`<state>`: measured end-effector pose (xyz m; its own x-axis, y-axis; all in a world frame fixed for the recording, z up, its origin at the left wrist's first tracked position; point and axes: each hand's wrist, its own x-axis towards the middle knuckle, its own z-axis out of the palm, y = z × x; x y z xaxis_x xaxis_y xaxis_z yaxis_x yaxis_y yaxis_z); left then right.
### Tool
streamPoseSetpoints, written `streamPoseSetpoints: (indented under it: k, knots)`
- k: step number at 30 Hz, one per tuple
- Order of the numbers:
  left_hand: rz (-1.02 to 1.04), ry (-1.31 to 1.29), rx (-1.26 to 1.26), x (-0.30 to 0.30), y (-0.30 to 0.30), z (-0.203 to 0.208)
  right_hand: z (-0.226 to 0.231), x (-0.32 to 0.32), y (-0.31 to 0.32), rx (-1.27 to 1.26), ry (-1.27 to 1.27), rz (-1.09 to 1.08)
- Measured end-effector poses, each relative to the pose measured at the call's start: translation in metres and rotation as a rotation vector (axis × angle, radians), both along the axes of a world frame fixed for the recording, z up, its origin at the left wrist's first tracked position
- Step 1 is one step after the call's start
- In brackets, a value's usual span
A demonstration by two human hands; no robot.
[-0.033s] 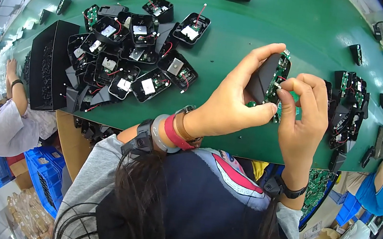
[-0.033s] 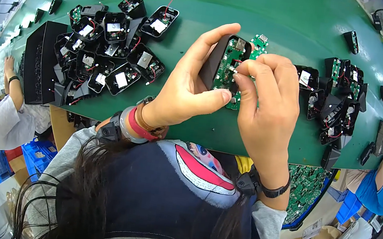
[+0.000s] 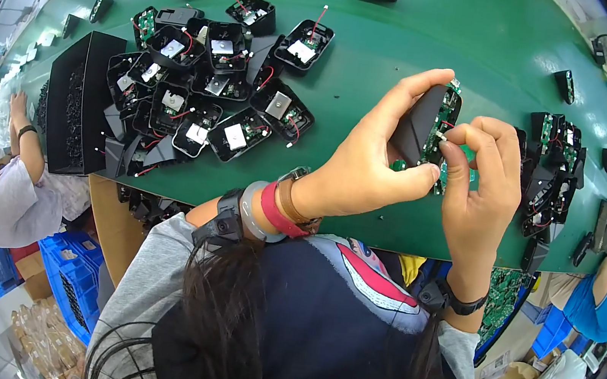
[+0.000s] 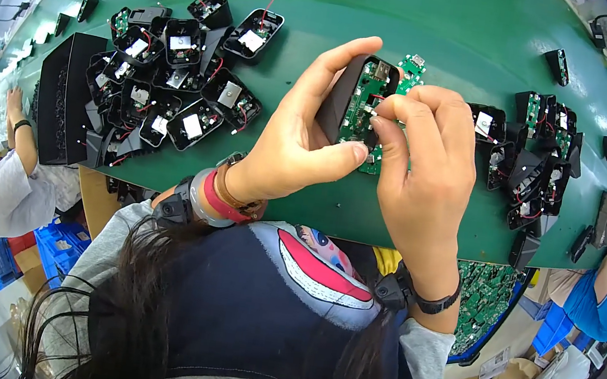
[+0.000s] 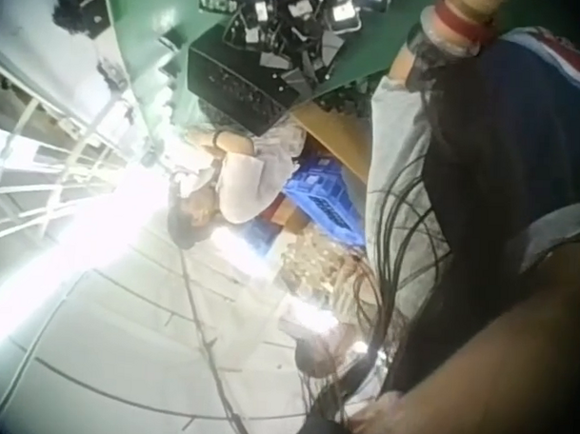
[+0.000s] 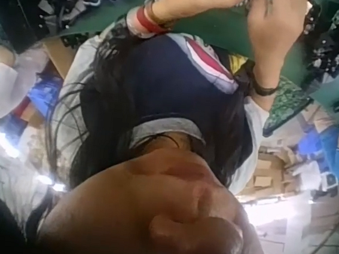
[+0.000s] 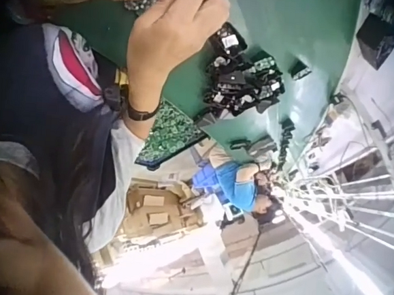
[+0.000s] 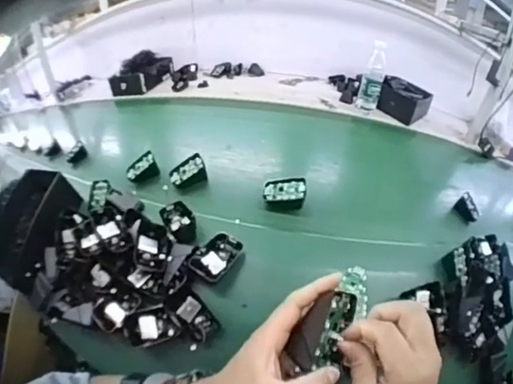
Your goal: Assemble electronic circuit boards into plastic housings on a factory production line.
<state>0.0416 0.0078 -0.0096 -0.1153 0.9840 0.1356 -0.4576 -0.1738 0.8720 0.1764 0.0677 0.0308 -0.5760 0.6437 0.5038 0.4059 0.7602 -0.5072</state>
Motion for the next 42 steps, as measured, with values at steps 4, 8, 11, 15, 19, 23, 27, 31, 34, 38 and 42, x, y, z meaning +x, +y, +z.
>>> streamPoseSetpoints:
  k: [4,8,11,15,19,23,27,31,34,38,42]
  knots:
    - [0.067,0.203,0.025,0.0,0.0,-0.002,-0.003,0.0,0.002,0.139,-0.073,0.021]
    - [0.137,0.549,0.111,-0.001,0.0,-0.002,0.002,-0.003,-0.001,0.221,-0.191,-0.011]
    - [0.134,0.577,0.01,0.002,-0.002,0.001,0.001,-0.004,0.004,0.259,-0.293,0.004]
    - [0.06,0.308,-0.039,-0.001,0.001,-0.001,0.005,0.002,0.02,-0.18,-0.09,0.074]
    - [0.177,0.418,0.113,0.005,0.005,-0.012,0.011,0.001,0.026,-0.564,-0.036,0.044]
    - [0.043,0.068,-0.032,0.005,0.002,-0.007,0.003,0.003,0.023,-0.553,-0.004,0.064]
    - [-0.034,-0.007,-0.054,0.0,0.005,-0.007,0.0,0.01,0.016,-0.359,-0.029,0.031]
    - [-0.05,-0.019,-0.093,0.002,0.003,-0.004,-0.008,0.007,0.009,-0.202,0.042,0.046]
    - [-0.012,0.005,-0.085,0.003,0.002,-0.001,-0.013,-0.002,0.001,-0.684,0.387,0.019]
    - [0.012,0.058,-0.117,0.001,0.002,0.001,-0.025,-0.005,0.003,-0.712,0.465,-0.01]
    - [0.02,0.083,-0.066,0.003,0.001,-0.007,-0.025,-0.001,0.002,-0.618,0.384,0.047]
